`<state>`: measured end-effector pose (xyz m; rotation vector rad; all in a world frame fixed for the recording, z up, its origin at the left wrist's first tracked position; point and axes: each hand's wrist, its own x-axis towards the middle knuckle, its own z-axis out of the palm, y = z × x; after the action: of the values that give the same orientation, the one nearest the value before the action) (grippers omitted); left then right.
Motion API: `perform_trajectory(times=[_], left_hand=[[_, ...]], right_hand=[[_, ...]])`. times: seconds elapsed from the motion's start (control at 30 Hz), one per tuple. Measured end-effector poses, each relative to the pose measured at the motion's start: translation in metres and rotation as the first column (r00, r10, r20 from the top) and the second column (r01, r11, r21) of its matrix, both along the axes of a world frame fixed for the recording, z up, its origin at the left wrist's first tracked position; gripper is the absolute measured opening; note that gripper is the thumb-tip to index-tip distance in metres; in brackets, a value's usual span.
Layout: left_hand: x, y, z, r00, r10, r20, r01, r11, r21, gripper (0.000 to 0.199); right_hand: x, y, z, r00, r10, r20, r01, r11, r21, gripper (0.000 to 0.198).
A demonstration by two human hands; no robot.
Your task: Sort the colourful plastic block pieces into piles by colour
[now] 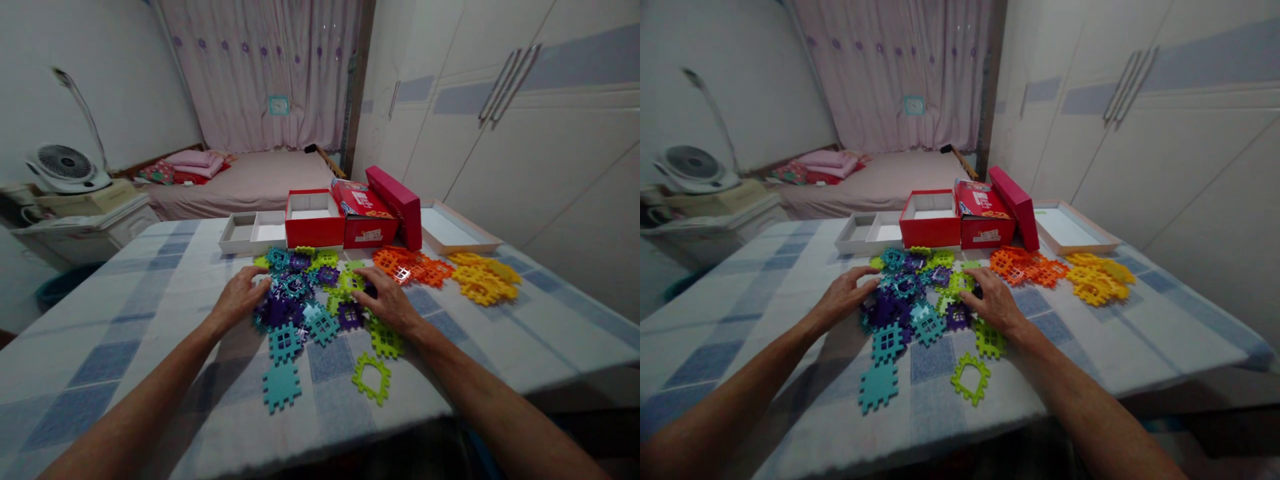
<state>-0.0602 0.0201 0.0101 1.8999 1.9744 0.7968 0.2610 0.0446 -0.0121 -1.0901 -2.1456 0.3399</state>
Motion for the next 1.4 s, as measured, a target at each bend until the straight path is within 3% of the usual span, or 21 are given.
perform_trajectory(times=[0.17, 0.33, 0.5, 0.7, 0.83, 0.97, 1.07, 1.2, 1.4], left_hand=[[0.027, 0.001, -0.013, 0.993, -0.101, 0.056, 0.089, 0.980, 0.179, 0.036], [0.036, 0.001, -0.033, 0.985, -0.162, 0.065, 0.139, 0.953, 0.269, 0.035], [0.033, -0.003, -0.035, 0.983, -0.167, 0.076, 0.140, 0.949, 0.284, 0.035], [0.030, -0.008, -0.030, 0.982, -0.177, 0.065, 0.151, 0.945, 0.289, 0.036], [0.023, -0.010, -0.029, 0.967, -0.253, 0.028, 0.240, 0.942, 0.233, 0.043], [0.021, -0.010, -0.030, 0.942, -0.334, -0.015, 0.331, 0.926, 0.182, 0.057], [0.023, -0.011, -0.031, 0.942, -0.335, -0.003, 0.329, 0.925, 0.190, 0.055], [0.025, -0.013, -0.029, 0.946, -0.320, 0.051, 0.299, 0.923, 0.242, 0.046], [0.025, -0.014, -0.025, 0.959, -0.266, 0.099, 0.224, 0.923, 0.312, 0.037]], right_hand=[[0.001, 0.002, -0.001, 0.995, -0.059, -0.076, 0.061, 0.998, 0.019, 0.035], [-0.004, 0.000, -0.003, 0.999, 0.017, -0.048, -0.018, 1.000, -0.008, 0.036], [-0.006, -0.006, 0.005, 0.993, 0.115, 0.004, -0.114, 0.993, -0.016, 0.047], [0.007, 0.000, 0.005, 0.974, -0.156, 0.166, 0.153, 0.988, 0.035, 0.030], [0.014, 0.006, -0.004, 0.948, -0.162, 0.275, 0.170, 0.985, -0.005, 0.031], [0.012, 0.006, -0.006, 0.965, -0.122, 0.232, 0.139, 0.988, -0.061, 0.040], [0.008, 0.004, -0.003, 0.979, -0.109, 0.169, 0.130, 0.984, -0.118, 0.048], [0.005, 0.001, -0.001, 0.993, -0.071, 0.094, 0.085, 0.985, -0.150, 0.038], [0.006, 0.004, 0.003, 0.993, -0.103, 0.062, 0.109, 0.990, -0.095, 0.009]])
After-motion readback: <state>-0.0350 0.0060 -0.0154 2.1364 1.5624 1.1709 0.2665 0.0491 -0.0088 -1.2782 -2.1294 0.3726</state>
